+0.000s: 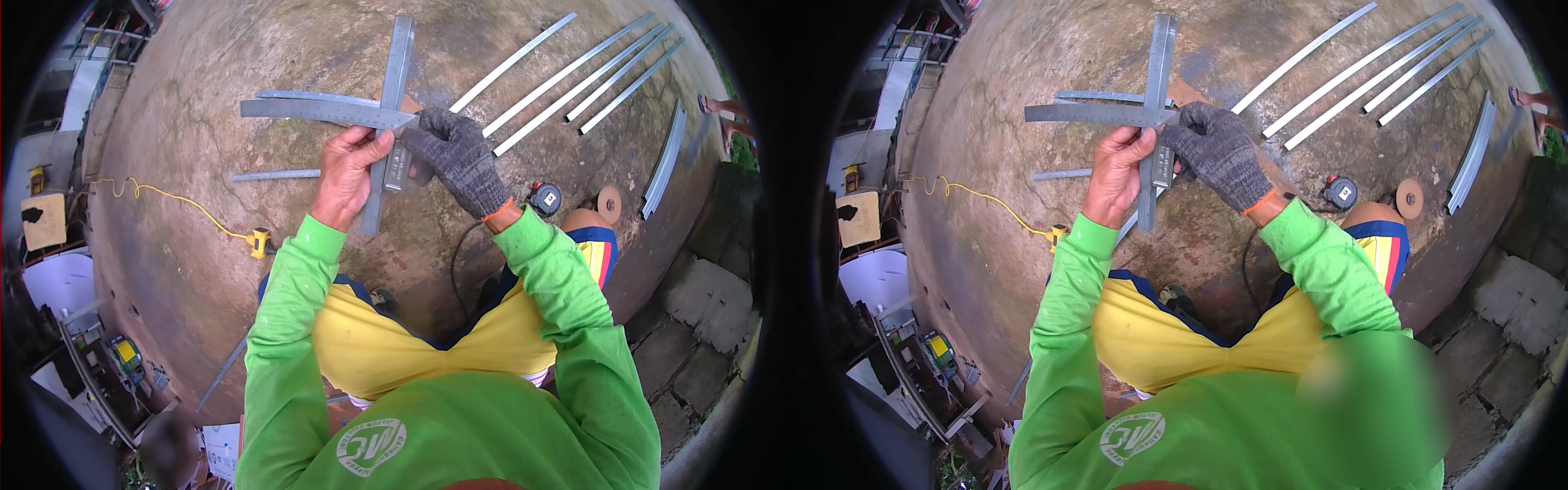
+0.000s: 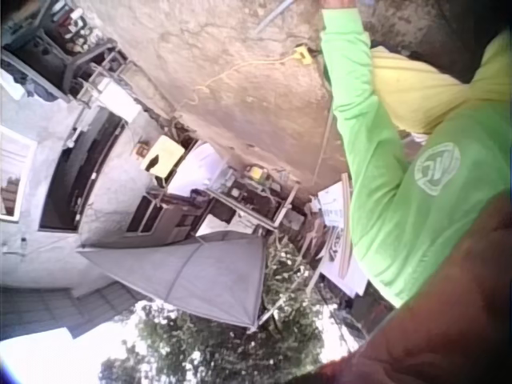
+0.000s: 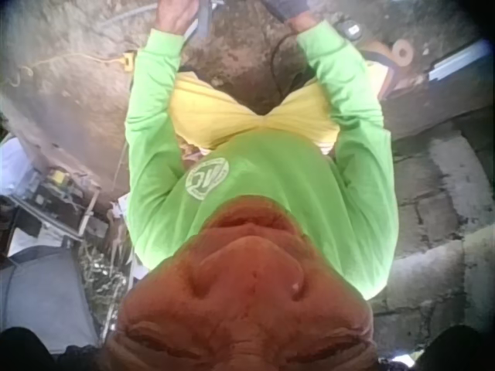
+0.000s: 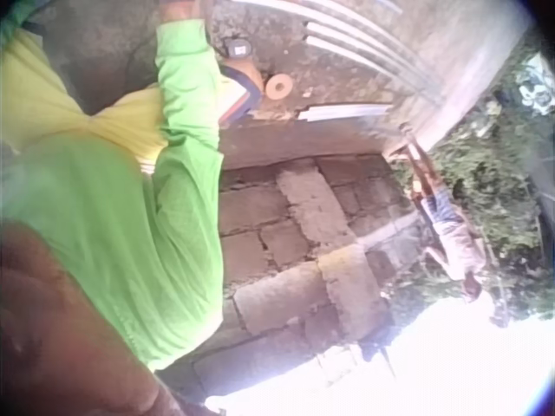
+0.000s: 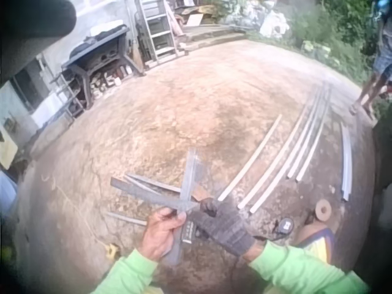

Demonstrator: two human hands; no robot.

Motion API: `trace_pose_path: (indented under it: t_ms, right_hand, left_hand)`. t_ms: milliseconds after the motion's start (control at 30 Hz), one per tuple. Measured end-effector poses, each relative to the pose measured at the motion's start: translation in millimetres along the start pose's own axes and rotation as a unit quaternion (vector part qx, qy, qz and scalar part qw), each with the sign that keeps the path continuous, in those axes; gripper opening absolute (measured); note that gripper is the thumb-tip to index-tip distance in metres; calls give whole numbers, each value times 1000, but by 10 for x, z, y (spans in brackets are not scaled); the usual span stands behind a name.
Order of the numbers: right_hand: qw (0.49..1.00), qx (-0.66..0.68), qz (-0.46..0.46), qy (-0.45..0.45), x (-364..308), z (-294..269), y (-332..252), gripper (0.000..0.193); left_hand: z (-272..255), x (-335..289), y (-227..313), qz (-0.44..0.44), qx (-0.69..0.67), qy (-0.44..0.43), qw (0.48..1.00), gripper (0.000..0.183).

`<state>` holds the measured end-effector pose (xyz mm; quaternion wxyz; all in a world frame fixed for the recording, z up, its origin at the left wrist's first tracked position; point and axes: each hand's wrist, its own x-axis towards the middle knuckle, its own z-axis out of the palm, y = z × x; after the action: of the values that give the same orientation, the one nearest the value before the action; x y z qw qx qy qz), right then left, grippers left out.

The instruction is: Measuring and marking metal bars for fabrication using a tape measure and pencil.

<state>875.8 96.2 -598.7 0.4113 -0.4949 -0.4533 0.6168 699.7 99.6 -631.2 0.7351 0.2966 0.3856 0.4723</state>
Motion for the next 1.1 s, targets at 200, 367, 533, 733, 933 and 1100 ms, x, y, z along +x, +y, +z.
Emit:
trace_pose_path:
  t_ms: [200,367,533,733,933,1100]
  right_hand:
    - [1000,-13,-18,17,13,-3,41,22]
    - [999,-31,-31,13,33,-10,80,24]
    - [999,-33,-32,1,51,-28,106,26]
    - [999,-21,-29,-2,83,-23,146,28]
    - [999,-43,-24,9,87,-23,157,34]
    - [999,-44,-29,4,81,-8,140,30]
  left_hand:
    - [49,26,-38,-13,-34,18,999,21]
    - [85,45,-98,-11,-27,45,999,19]
    - [131,49,-100,-12,-16,57,998,20]
    - [163,51,-105,-2,-25,72,997,20]
    - [181,66,-118,1,-58,93,994,19]
    - [182,63,-112,1,-66,98,993,19]
